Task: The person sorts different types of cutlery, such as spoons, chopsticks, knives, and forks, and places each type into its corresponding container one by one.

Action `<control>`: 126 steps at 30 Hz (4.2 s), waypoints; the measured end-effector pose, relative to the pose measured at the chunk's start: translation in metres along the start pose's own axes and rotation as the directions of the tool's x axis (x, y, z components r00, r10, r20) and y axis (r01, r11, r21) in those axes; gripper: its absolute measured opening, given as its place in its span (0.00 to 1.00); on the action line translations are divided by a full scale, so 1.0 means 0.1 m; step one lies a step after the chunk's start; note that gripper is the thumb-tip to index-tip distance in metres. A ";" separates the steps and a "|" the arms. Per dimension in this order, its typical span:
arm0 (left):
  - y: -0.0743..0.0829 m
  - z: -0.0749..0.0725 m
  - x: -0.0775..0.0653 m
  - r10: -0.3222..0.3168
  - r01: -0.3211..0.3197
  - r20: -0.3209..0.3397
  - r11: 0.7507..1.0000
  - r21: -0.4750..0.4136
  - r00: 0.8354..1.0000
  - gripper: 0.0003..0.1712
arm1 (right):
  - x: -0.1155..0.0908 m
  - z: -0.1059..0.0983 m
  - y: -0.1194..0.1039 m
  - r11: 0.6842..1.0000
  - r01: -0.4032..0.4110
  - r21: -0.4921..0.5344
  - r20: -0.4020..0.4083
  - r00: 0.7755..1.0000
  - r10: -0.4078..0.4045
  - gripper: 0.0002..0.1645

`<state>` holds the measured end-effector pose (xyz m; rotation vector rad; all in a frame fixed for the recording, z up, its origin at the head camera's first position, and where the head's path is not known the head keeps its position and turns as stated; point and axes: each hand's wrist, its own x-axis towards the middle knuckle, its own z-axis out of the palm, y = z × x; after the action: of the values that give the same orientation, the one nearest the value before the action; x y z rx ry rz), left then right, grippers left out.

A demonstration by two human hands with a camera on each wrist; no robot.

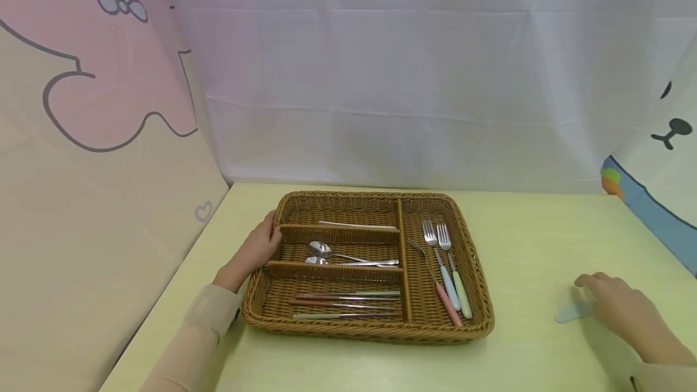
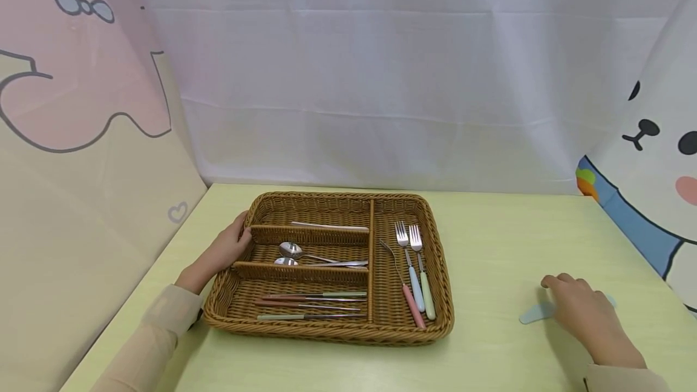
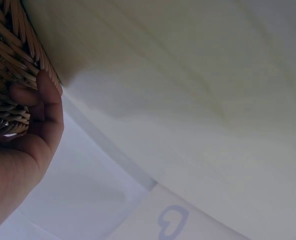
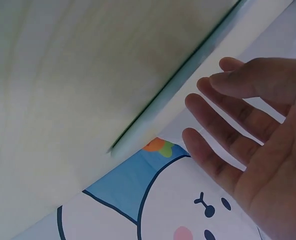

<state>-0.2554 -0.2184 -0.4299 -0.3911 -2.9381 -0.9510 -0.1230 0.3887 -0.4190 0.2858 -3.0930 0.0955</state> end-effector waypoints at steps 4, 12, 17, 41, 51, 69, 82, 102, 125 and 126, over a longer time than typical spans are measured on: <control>0.00 0.01 0.00 0.006 -0.006 0.000 1.000 -0.008 1.000 0.32 | -0.06 0.05 0.06 1.000 -0.007 -0.030 0.006 1.000 0.007 0.21; 0.00 0.00 0.00 -0.015 0.015 0.011 1.000 0.003 1.000 0.33 | -0.10 0.07 0.08 0.998 -0.011 -0.062 0.015 1.000 0.012 0.23; -0.01 0.01 0.01 -0.014 0.014 0.010 1.000 -0.001 1.000 0.33 | -0.09 0.08 0.08 0.998 -0.016 -0.069 0.012 1.000 0.017 0.16; -0.02 0.01 0.02 -0.016 0.016 0.008 1.000 0.001 1.000 0.33 | -0.05 0.13 0.15 0.993 0.043 -0.108 -0.058 0.997 -0.050 0.15; -0.03 0.01 0.02 -0.020 0.020 0.008 1.000 0.016 1.000 0.33 | -0.03 0.11 0.17 0.997 0.022 -0.078 -0.092 0.995 -0.029 0.10; -0.01 0.00 0.01 -0.028 0.027 0.006 0.999 0.024 1.000 0.33 | 0.16 -0.05 -0.15 0.991 0.101 -0.084 -0.250 0.961 -0.120 0.15; -0.01 0.01 0.00 -0.017 0.017 0.007 1.000 0.011 1.000 0.33 | 0.47 -0.21 -0.58 0.974 0.203 -0.097 -0.358 0.906 -0.224 0.16; -0.01 0.00 0.00 -0.017 0.017 0.005 1.000 -0.004 1.000 0.33 | 0.98 -0.45 -1.35 0.922 0.316 -0.222 -0.365 0.850 -0.380 0.11; 0.01 0.01 -0.01 -0.008 0.008 0.009 1.000 -0.015 1.000 0.32 | 1.48 -0.42 -2.07 0.858 0.438 -0.269 -0.317 0.801 -0.508 0.18; 0.01 0.01 -0.01 -0.009 0.009 0.008 1.000 -0.013 1.000 0.32 | 1.49 -0.42 -2.10 0.858 0.438 -0.268 -0.306 0.806 -0.507 0.19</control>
<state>-0.2545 -0.2168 -0.4303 -0.3839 -2.9448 -0.9729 -0.2293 0.1582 -0.3587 0.9086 -2.5415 -0.1390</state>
